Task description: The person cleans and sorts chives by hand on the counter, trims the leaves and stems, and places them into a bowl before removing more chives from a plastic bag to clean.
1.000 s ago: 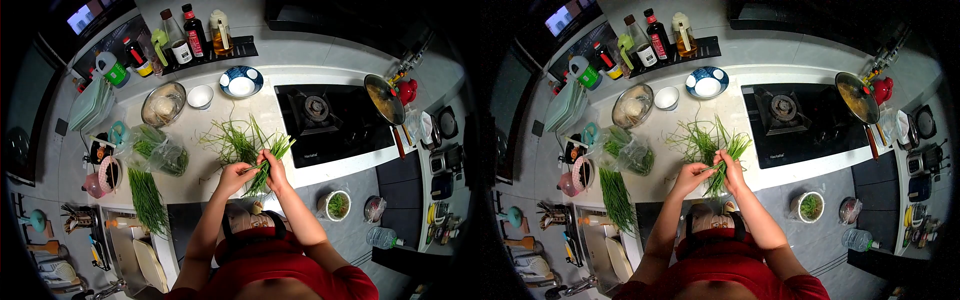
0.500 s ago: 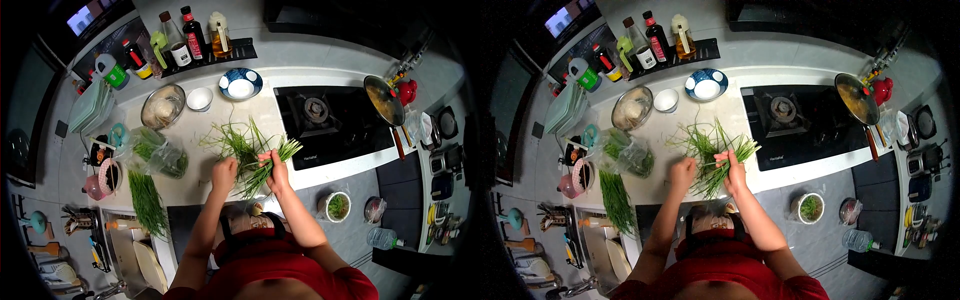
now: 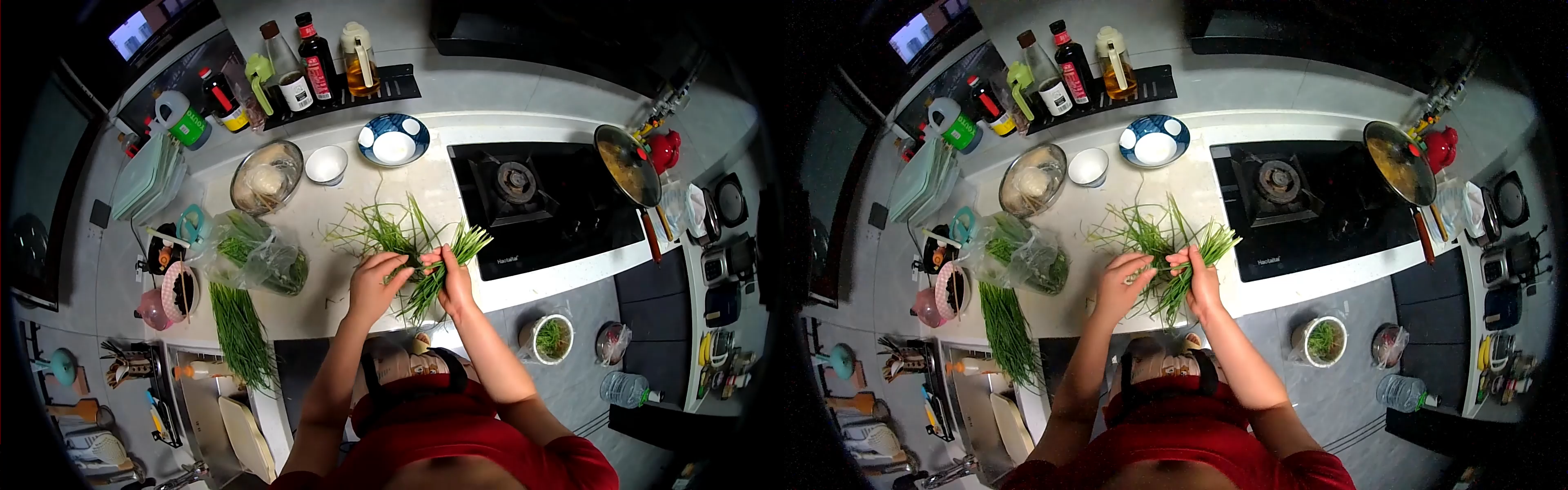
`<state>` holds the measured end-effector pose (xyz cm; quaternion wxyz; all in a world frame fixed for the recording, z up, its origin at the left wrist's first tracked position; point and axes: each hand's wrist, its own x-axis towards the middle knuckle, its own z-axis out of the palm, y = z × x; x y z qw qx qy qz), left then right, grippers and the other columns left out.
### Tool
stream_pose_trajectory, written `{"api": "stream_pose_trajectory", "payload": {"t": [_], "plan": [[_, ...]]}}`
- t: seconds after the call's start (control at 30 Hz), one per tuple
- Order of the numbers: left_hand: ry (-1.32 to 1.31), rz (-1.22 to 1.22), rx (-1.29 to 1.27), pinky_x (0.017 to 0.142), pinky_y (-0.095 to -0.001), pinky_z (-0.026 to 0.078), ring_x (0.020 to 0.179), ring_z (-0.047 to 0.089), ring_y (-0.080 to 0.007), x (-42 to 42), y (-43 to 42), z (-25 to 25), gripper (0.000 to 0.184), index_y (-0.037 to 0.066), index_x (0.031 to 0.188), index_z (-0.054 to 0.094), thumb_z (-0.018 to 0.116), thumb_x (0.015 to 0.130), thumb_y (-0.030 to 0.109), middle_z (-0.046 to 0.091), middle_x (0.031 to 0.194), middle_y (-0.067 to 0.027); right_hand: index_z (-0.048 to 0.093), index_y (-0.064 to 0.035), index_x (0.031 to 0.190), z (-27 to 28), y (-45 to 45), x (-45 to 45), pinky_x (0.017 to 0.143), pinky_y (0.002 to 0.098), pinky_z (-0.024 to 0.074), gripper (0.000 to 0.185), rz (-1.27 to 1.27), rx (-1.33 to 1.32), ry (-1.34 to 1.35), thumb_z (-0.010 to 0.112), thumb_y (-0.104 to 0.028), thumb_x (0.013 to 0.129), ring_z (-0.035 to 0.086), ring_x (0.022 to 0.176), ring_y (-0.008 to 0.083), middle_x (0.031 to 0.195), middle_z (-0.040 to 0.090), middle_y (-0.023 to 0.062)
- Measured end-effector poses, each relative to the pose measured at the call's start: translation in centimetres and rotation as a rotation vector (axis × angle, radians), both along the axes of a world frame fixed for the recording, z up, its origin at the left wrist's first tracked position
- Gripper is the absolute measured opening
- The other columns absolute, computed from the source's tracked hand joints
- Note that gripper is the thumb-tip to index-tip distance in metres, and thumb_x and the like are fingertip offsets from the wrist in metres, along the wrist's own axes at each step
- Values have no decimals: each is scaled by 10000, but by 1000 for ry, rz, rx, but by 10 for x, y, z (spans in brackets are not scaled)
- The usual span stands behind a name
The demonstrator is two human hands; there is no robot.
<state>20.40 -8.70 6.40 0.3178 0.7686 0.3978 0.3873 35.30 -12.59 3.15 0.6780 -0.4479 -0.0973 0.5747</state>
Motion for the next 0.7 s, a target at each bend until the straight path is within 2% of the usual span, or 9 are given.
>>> {"api": "stream_pose_trajectory", "payload": {"t": [0.1, 0.13, 0.23, 0.3, 0.33, 0.43, 0.53, 0.63, 0.7], "plan": [[205, -73, -9, 601, -308, 454, 743, 575, -227, -3, 0, -5, 132, 53, 854, 658, 646, 730, 95, 615, 770, -76, 516, -16, 853, 0, 1, -2, 651, 257, 441, 278, 7, 0, 0, 411, -265, 920, 532, 676, 143, 787, 628, 108], [178, -53, -18, 610, -322, 431, 686, 562, -253, -2, -1, -10, 97, 60, 791, 661, 661, 706, 109, 608, 717, -66, 513, -22, 857, 0, 1, -2, 647, 259, 444, 271, 15, 5, 3, 418, -269, 917, 535, 678, 144, 779, 623, 103], [198, 35, 152, 643, -332, 407, 627, 542, -261, -1, -1, -14, 104, 64, 766, 655, 649, 723, 159, 595, 678, -58, 505, -36, 863, -3, -1, -5, 643, 267, 448, 261, 31, 6, 16, 433, -282, 910, 539, 682, 148, 756, 608, 88], [299, 229, 159, 687, -351, 398, 639, 538, -262, -4, 4, -23, 128, 92, 706, 646, 611, 750, 207, 593, 678, -56, 505, -42, 861, -8, -2, -10, 649, 273, 447, 266, 33, -9, 27, 431, -293, 910, 536, 680, 150, 739, 597, 78], [349, 326, 161, 708, -360, 393, 644, 536, -262, -6, 8, -29, 161, 106, 677, 642, 592, 764, 231, 592, 678, -54, 499, -54, 853, -9, -2, -10, 666, 280, 444, 266, -3, 11, 125, 425, -303, 912, 531, 681, 154, 727, 572, 63], [450, 325, -36, 716, -371, 389, 669, 535, -262, -33, 26, -47, 213, 111, 651, 636, 572, 783, 265, 589, 665, -53, 490, -69, 854, -13, -1, 6, 736, 316, 444, 251, -21, 153, 439, 424, -304, 911, 530, 721, 178, 747, 563, 69], [695, 258, -139, 653, -365, 405, 667, 542, -264, -45, 33, -63, 181, 72, 694, 650, 608, 774, 228, 594, 685, -54, 498, -85, 827, -15, -1, 15, 793, 342, 443, 243, -4, 208, 579, 440, -309, 902, 525, 743, 178, 752, 549, 43], [407, 284, 150, 669, -379, 432, 740, 542, -278, -54, 34, -84, 213, 38, 704, 650, 614, 778, 235, 605, 808, -77, 504, -94, 824, -16, 0, 15, 815, 346, 441, 206, -7, 205, 652, 467, -285, 892, 519, 755, 170, 736, 531, 20], [417, 276, 130, 674, -347, 446, 798, 547, -258, -55, 33, -88, 203, 20, 777, 646, 618, 783, 221, 601, 867, -87, 508, -96, 833, -20, -1, 14, 806, 344, 442, 179, 9, 188, 625, 483, -265, 886, 515, 743, 168, 720, 518, 20]]}}
